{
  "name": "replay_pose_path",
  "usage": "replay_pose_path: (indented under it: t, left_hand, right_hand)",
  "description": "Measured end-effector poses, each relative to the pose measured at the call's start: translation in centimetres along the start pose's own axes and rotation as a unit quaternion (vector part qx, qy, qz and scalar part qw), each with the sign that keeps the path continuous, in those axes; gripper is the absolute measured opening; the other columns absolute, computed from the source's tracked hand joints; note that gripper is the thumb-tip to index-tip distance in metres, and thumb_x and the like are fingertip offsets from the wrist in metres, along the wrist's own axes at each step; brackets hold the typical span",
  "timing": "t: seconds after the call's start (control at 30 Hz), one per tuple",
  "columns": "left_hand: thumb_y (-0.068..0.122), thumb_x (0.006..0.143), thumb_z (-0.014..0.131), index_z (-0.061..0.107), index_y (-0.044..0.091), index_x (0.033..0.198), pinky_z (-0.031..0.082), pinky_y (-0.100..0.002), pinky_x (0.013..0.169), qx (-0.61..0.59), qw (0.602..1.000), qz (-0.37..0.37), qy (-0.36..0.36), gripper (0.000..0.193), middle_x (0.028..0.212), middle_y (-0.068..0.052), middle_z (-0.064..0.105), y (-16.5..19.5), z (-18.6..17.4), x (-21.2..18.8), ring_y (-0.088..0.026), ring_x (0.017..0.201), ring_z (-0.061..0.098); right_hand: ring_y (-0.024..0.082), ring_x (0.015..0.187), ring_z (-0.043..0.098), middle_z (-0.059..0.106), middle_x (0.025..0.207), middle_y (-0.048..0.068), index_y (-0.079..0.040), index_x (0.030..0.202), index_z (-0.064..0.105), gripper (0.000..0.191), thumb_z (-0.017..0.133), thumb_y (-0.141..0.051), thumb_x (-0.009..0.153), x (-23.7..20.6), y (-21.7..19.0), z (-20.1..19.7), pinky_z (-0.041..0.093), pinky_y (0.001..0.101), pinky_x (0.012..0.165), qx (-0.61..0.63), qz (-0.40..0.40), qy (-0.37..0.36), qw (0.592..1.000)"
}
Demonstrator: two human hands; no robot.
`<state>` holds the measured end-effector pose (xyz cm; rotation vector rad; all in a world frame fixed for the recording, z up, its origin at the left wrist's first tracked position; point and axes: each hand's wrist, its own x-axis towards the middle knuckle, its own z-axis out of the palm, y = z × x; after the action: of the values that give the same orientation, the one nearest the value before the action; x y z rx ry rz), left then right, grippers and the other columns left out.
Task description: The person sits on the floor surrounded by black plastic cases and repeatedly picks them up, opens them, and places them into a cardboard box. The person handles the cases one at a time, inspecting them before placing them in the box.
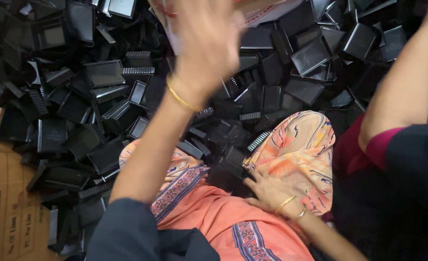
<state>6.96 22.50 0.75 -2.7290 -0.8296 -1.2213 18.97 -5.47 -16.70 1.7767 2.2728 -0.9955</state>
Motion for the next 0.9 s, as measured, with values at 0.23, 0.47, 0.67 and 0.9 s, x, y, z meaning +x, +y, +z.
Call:
replay_pose_path:
  t: [0.23,0.47,0.67,0.9]
  left_hand:
    - [0.024,0.073,0.076,0.060,0.010,0.131,0.047,-0.051,0.094,-0.069,0.856,0.057,-0.510,0.061,0.126,-0.019,0.059,6.0,6.2,-22.0,-0.037,0.116,0.057]
    - [0.054,0.060,0.088,0.056,0.014,0.136,0.040,-0.056,0.099,-0.018,0.884,0.077,-0.461,0.092,0.118,-0.021,0.057,7.7,4.1,-26.8,-0.036,0.111,0.054]
    - [0.028,0.078,0.080,0.056,0.018,0.143,0.047,-0.043,0.102,-0.173,0.885,-0.229,-0.366,0.070,0.125,-0.011,0.065,5.4,3.3,-24.7,-0.031,0.120,0.057]
    - [0.011,0.069,0.074,0.055,0.021,0.139,0.040,-0.052,0.103,0.147,0.954,-0.139,-0.220,0.073,0.149,-0.025,0.045,3.7,6.3,-23.2,-0.045,0.134,0.046]
  right_hand:
    - [0.040,0.108,0.055,0.057,0.109,0.017,-0.008,0.102,0.062,0.055,0.085,-0.032,0.059,-2.2,4.4,-0.6,0.048,0.0498,0.088,0.043,0.002,0.204,0.978]
    - [0.025,0.102,0.063,0.061,0.107,0.007,-0.007,0.115,0.051,0.060,0.086,-0.018,0.068,-3.6,8.3,-2.8,0.052,0.0415,0.091,0.262,0.042,0.341,0.902]
    - [0.016,0.104,0.062,0.046,0.137,0.005,-0.021,0.159,0.016,0.112,0.077,0.000,0.067,-3.9,6.7,-2.5,0.056,0.0333,0.087,0.565,-0.019,0.270,0.780]
    - [0.015,0.096,0.062,0.049,0.127,0.005,-0.019,0.155,0.028,0.103,0.078,0.005,0.067,-3.6,5.4,-3.8,0.056,0.0315,0.081,0.536,0.011,0.261,0.803]
